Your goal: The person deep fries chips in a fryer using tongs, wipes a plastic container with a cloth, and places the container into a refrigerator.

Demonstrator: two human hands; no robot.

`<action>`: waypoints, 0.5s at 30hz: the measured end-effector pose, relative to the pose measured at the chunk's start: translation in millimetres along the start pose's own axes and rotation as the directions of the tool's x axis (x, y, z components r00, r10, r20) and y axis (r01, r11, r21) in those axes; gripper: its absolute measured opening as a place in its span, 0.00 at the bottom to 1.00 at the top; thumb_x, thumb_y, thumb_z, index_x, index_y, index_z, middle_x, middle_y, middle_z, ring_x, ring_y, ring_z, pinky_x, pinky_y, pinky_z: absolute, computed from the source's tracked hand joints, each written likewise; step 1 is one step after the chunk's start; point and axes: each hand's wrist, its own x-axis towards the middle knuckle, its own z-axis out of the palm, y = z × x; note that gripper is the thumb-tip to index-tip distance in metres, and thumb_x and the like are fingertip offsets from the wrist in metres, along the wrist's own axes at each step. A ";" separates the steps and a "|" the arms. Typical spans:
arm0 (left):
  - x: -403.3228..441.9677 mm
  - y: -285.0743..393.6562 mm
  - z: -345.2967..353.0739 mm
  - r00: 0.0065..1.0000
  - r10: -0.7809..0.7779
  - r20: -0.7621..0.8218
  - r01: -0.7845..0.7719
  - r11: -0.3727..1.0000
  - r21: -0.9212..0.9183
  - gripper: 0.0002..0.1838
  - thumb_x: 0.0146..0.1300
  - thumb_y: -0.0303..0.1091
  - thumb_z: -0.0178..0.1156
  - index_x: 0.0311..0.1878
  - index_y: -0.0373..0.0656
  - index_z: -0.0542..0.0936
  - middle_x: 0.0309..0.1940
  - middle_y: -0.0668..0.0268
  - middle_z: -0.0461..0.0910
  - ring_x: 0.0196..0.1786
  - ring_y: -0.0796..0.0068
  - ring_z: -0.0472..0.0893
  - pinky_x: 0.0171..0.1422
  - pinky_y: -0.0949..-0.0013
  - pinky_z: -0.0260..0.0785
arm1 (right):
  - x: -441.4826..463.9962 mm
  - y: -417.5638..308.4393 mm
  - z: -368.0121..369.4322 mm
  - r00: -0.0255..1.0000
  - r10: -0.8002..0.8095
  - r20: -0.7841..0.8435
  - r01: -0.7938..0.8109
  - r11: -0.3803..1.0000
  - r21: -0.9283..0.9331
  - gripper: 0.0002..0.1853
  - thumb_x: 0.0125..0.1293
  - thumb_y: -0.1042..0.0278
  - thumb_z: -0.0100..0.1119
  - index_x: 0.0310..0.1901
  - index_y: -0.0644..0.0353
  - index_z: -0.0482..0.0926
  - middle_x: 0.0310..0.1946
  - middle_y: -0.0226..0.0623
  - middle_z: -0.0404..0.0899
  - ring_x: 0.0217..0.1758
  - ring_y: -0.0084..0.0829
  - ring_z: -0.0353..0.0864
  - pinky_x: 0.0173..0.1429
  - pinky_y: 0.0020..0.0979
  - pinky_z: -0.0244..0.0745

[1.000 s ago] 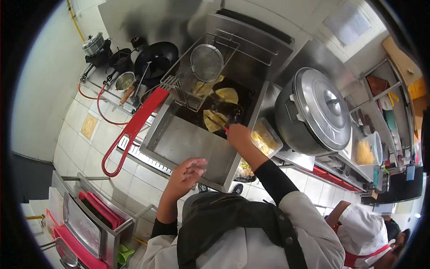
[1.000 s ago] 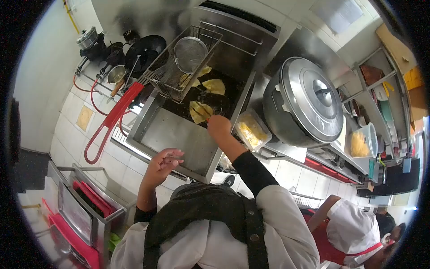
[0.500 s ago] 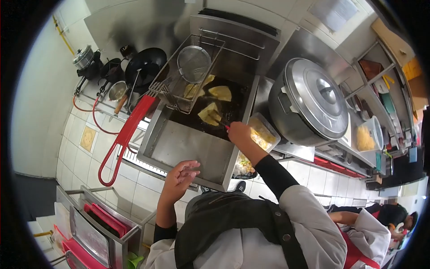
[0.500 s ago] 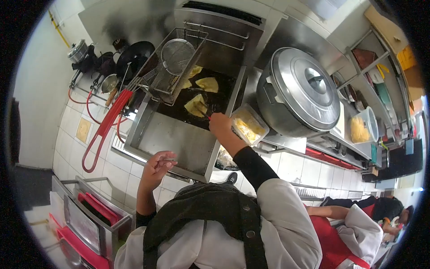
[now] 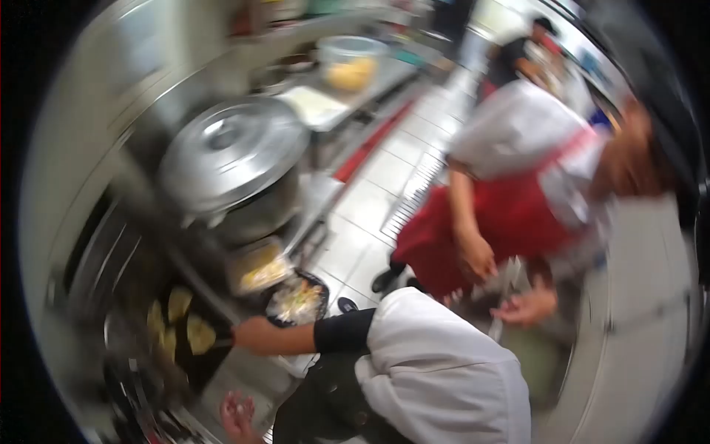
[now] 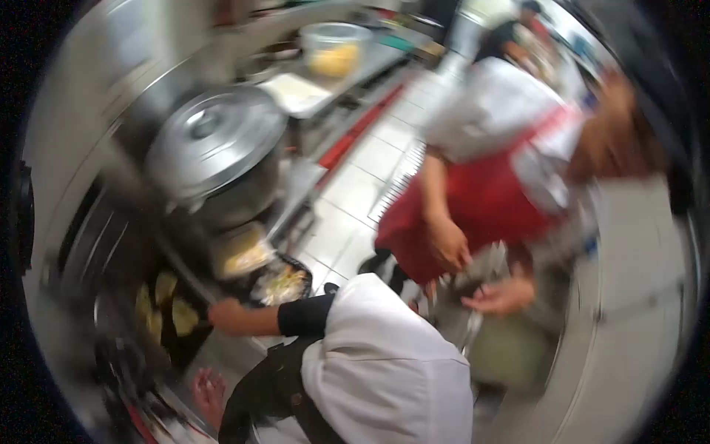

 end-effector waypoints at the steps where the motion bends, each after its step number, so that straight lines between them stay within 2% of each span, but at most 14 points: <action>1: 23.3 6.8 -16.1 0.967 -0.111 0.231 0.107 0.994 0.027 0.24 0.71 0.38 0.47 0.67 0.44 0.56 0.62 0.57 0.63 0.56 0.63 0.73 0.60 0.61 0.70 | -12.9 2.1 -13.8 0.997 0.074 0.039 -0.075 0.997 0.033 0.09 0.53 0.67 0.56 0.37 0.56 0.78 0.24 0.35 0.81 0.28 0.36 0.83 0.23 0.38 0.73; 2: 49.0 -0.8 -24.8 0.930 -0.123 0.345 0.116 0.992 0.041 0.25 0.71 0.37 0.46 0.68 0.45 0.54 0.63 0.58 0.62 0.56 0.63 0.73 0.59 0.61 0.71 | -22.4 -0.7 -29.7 0.989 0.124 0.082 -0.130 0.989 0.073 0.11 0.53 0.67 0.56 0.39 0.57 0.77 0.22 0.34 0.80 0.27 0.36 0.82 0.22 0.37 0.72; 3: 73.4 -4.2 -25.2 0.886 -0.139 0.442 0.129 0.990 0.052 0.25 0.72 0.36 0.46 0.68 0.45 0.53 0.64 0.58 0.60 0.57 0.63 0.72 0.59 0.61 0.71 | -30.5 4.5 -17.0 0.993 0.116 0.003 -0.116 0.990 0.082 0.10 0.54 0.66 0.57 0.38 0.57 0.77 0.22 0.34 0.79 0.26 0.36 0.82 0.22 0.38 0.72; 5: 107.1 9.6 -9.5 0.836 -0.138 0.530 0.079 0.988 0.133 0.24 0.72 0.36 0.46 0.68 0.44 0.54 0.63 0.59 0.62 0.57 0.65 0.72 0.59 0.61 0.72 | -44.4 12.6 12.8 0.986 0.079 -0.145 -0.070 0.995 0.072 0.10 0.55 0.63 0.57 0.37 0.58 0.78 0.21 0.33 0.79 0.25 0.36 0.82 0.21 0.38 0.71; 6: 119.9 15.1 3.8 0.812 -0.137 0.568 0.053 0.985 0.162 0.24 0.72 0.35 0.45 0.68 0.44 0.54 0.62 0.59 0.62 0.57 0.66 0.72 0.58 0.61 0.72 | -54.2 20.0 10.4 0.986 0.061 -0.155 -0.051 0.996 0.066 0.11 0.56 0.61 0.57 0.37 0.58 0.78 0.21 0.33 0.79 0.26 0.36 0.82 0.21 0.39 0.71; 8: 131.3 38.9 38.7 0.849 -0.076 0.522 -0.024 0.983 0.184 0.23 0.72 0.34 0.45 0.68 0.44 0.55 0.62 0.60 0.63 0.56 0.67 0.73 0.58 0.63 0.72 | -74.1 29.3 -1.9 0.985 0.001 -0.171 0.006 0.999 0.038 0.13 0.57 0.57 0.57 0.36 0.58 0.78 0.21 0.33 0.78 0.26 0.37 0.82 0.21 0.39 0.71; 10: 153.4 42.9 51.3 0.849 0.044 0.526 -0.145 0.978 0.152 0.23 0.72 0.34 0.45 0.67 0.41 0.57 0.61 0.61 0.65 0.53 0.70 0.74 0.57 0.64 0.72 | -65.9 28.2 24.3 0.933 0.114 -0.340 -0.077 0.989 0.123 0.11 0.50 0.56 0.62 0.26 0.55 0.80 0.20 0.35 0.79 0.26 0.39 0.81 0.22 0.39 0.71; 11: 150.1 53.5 66.8 0.859 0.059 0.508 -0.155 0.977 0.148 0.23 0.72 0.34 0.45 0.67 0.41 0.57 0.60 0.60 0.66 0.52 0.70 0.74 0.57 0.65 0.72 | -67.3 28.9 22.3 0.899 0.147 -0.413 -0.087 0.983 0.161 0.11 0.46 0.55 0.65 0.20 0.54 0.81 0.20 0.36 0.79 0.25 0.39 0.81 0.23 0.39 0.71; 13: 125.8 78.9 100.5 0.899 0.092 0.428 -0.159 0.979 0.125 0.22 0.71 0.34 0.47 0.66 0.40 0.59 0.58 0.60 0.67 0.50 0.71 0.75 0.56 0.65 0.72 | -76.1 27.7 15.5 0.920 0.198 -0.339 -0.146 0.974 0.175 0.10 0.49 0.55 0.63 0.24 0.53 0.81 0.22 0.34 0.79 0.26 0.39 0.81 0.23 0.39 0.71; 15: 100.0 86.3 118.6 0.942 0.121 0.314 -0.165 0.979 0.118 0.19 0.70 0.32 0.48 0.63 0.38 0.64 0.55 0.59 0.70 0.46 0.72 0.76 0.54 0.65 0.72 | -76.0 20.3 13.8 0.941 0.174 -0.289 -0.125 0.975 0.182 0.09 0.52 0.58 0.62 0.27 0.53 0.81 0.23 0.34 0.80 0.27 0.39 0.81 0.23 0.38 0.71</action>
